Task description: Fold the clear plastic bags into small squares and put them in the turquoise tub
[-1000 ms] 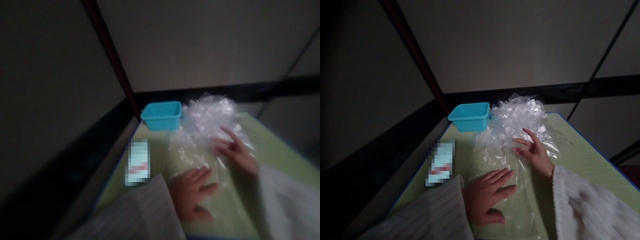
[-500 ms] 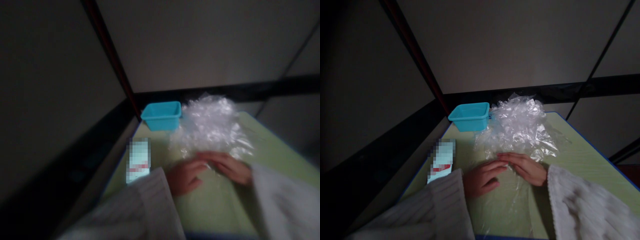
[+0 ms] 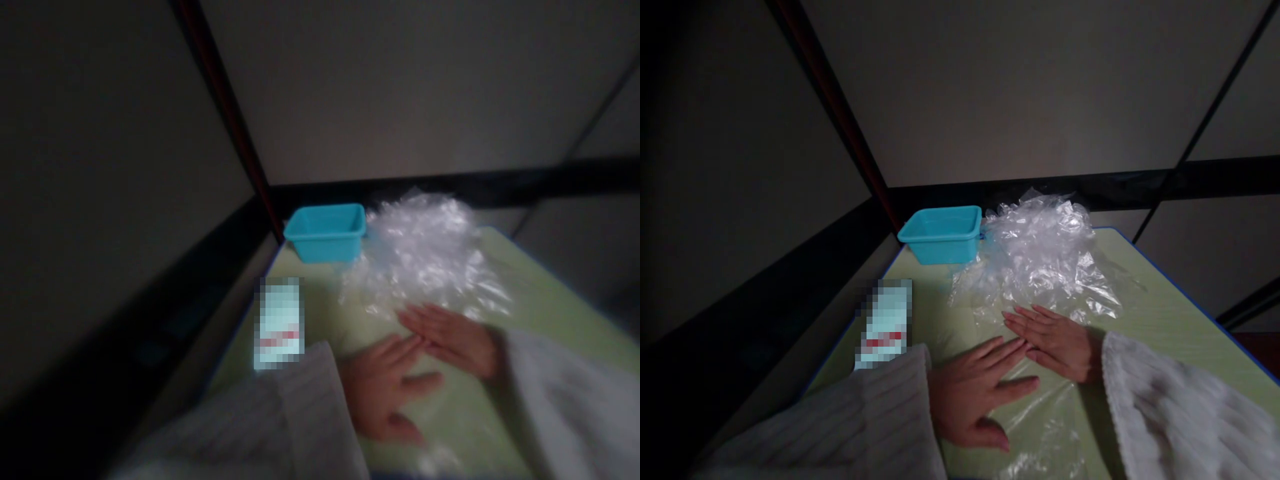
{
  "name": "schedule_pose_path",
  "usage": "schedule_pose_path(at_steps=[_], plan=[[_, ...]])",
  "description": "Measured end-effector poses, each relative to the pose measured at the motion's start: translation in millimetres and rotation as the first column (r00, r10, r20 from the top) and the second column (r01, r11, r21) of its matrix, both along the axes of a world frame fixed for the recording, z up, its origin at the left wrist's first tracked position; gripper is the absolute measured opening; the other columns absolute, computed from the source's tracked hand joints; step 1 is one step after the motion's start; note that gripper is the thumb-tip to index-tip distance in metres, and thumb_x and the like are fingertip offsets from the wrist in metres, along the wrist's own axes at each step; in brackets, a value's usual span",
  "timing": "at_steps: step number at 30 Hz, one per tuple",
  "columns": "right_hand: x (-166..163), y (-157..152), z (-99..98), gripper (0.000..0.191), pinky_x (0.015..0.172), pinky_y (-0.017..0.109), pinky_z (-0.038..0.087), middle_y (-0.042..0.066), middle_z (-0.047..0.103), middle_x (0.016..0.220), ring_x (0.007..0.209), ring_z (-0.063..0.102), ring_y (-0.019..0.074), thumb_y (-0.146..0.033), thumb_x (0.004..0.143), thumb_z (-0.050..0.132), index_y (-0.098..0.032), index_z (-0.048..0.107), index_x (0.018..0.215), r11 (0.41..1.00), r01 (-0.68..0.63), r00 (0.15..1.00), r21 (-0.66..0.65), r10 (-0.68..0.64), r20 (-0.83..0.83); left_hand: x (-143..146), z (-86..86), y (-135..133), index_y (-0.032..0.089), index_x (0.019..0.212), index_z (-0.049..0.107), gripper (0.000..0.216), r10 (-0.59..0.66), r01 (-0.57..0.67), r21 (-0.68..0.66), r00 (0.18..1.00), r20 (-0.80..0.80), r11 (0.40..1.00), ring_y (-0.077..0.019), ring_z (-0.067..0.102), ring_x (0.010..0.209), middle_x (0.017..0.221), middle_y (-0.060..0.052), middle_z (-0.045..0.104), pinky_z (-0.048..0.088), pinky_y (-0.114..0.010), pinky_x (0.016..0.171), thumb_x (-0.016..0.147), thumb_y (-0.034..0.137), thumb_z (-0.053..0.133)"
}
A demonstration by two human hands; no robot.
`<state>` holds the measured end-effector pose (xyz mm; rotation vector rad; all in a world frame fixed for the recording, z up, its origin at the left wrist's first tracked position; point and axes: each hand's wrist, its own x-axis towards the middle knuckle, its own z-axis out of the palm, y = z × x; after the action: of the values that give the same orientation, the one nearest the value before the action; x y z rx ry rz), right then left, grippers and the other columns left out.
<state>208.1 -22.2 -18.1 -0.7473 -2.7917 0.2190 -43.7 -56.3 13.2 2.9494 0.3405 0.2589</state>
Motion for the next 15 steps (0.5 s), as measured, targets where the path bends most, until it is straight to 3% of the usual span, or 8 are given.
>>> schedule_pose_path(at_steps=[7,15], plan=[[10,-8,-2.0,0.066,0.113,0.044,0.021,0.005,0.028,0.151,0.139,0.022,0.0216,-0.039,0.093,0.044,-0.024,0.011,0.149,0.999,0.032,0.999,0.039,-0.033,0.014,2,-12.5,-25,0.025,0.143,0.026,0.078,0.078,-0.078,0.008,0.997,-0.019,0.997,-0.0330,0.019,0.140,0.151,-0.017,0.024,0.020,-0.052,0.111,0.082,0.074,0.025],[12,-9,0.6,0.064,0.112,0.043,0.021,0.003,0.031,0.150,0.138,0.025,0.0209,-0.037,0.093,0.044,-0.027,0.013,0.148,0.999,0.046,0.998,0.025,-0.045,-0.035,2,-18.2,-26,0.027,0.143,0.026,0.080,0.068,-0.068,-0.022,0.998,-0.018,0.997,-0.0312,0.014,0.141,0.153,-0.016,0.018,0.018,-0.052,0.112,0.080,0.076,0.022]])
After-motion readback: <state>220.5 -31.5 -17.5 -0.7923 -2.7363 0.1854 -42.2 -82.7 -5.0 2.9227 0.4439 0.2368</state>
